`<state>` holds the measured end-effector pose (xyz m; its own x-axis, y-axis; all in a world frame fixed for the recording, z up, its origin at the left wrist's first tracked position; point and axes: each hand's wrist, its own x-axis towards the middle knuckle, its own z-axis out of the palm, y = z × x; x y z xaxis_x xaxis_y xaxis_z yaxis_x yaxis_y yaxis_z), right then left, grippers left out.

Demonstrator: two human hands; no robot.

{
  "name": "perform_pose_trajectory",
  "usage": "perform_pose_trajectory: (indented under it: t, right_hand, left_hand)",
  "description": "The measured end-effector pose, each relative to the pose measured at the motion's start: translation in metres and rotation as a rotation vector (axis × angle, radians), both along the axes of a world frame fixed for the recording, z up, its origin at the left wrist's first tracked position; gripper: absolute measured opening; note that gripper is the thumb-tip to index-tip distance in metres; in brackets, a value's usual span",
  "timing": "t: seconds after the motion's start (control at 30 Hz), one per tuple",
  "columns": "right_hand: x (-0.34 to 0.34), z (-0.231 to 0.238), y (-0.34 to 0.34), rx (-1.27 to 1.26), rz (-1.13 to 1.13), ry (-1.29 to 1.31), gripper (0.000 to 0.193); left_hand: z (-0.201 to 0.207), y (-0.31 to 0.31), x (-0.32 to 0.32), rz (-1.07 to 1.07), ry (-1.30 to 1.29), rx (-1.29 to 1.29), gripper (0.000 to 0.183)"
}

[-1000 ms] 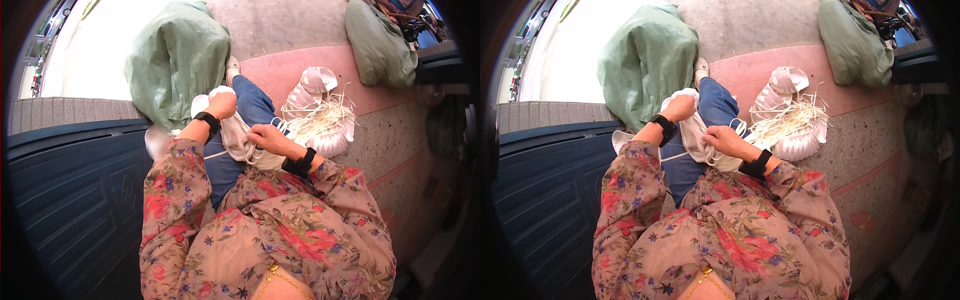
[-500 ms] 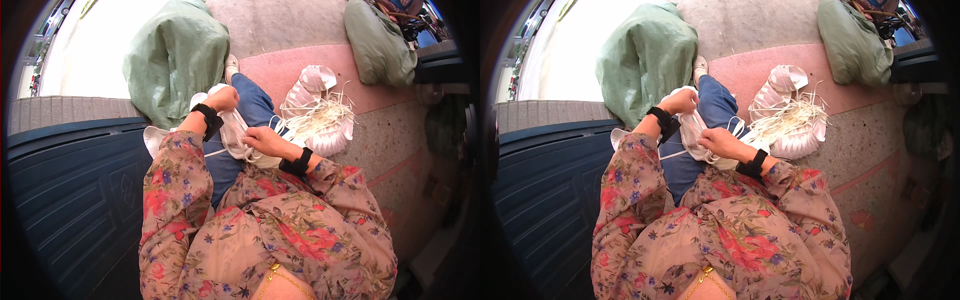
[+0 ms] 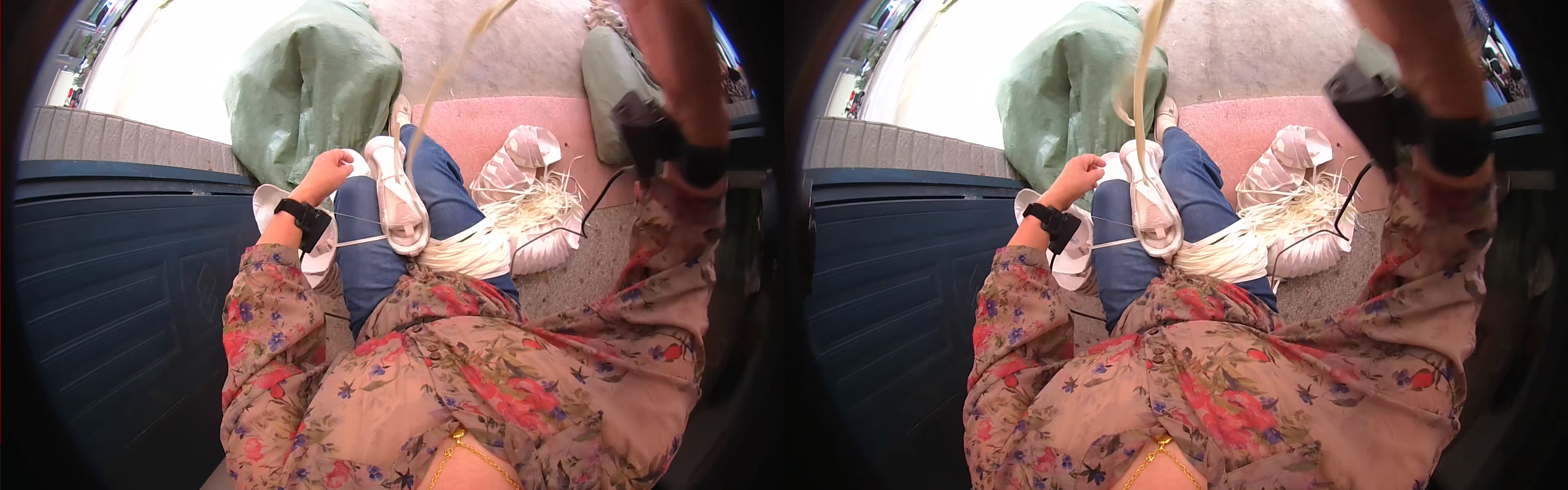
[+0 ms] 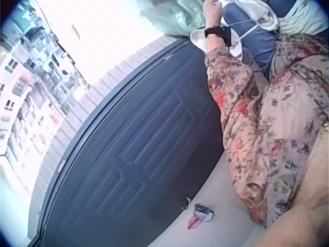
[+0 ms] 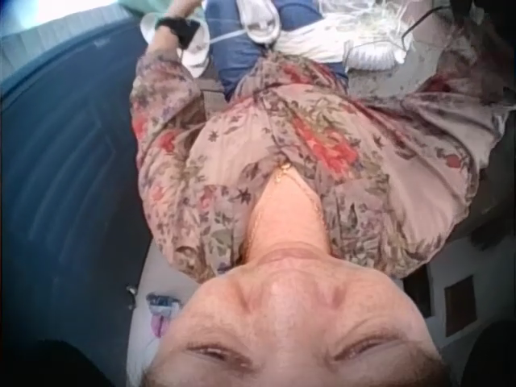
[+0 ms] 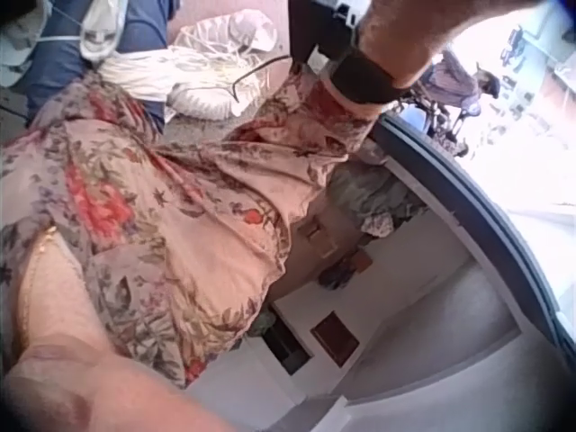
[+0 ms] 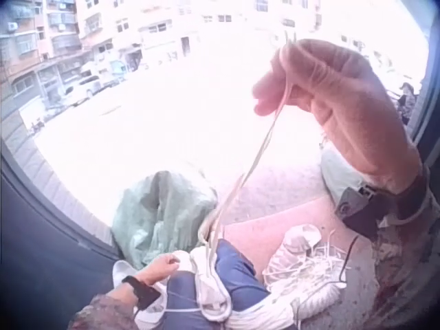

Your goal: The recorder is threading laces into white sneakers while sitting outdoors.

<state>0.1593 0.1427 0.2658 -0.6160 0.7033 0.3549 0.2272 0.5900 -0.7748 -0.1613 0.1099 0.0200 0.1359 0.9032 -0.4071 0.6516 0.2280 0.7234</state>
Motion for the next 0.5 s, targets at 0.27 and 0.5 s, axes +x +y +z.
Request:
perform_pose_trajectory:
  t: [0.27,0.5]
  right_hand:
    - [-0.024,0.089,0.019,0.144,-0.182,0.353,0.019]
    - [-0.019,0.146,0.045,0.181,-0.147,0.623,0.024]
  left_hand:
    - [0.021,0.001,0.007,0.009,-0.225,0.041,0.02]
    - [0.035,-0.006,0.067,-0.152,-0.482,0.066,0.02]
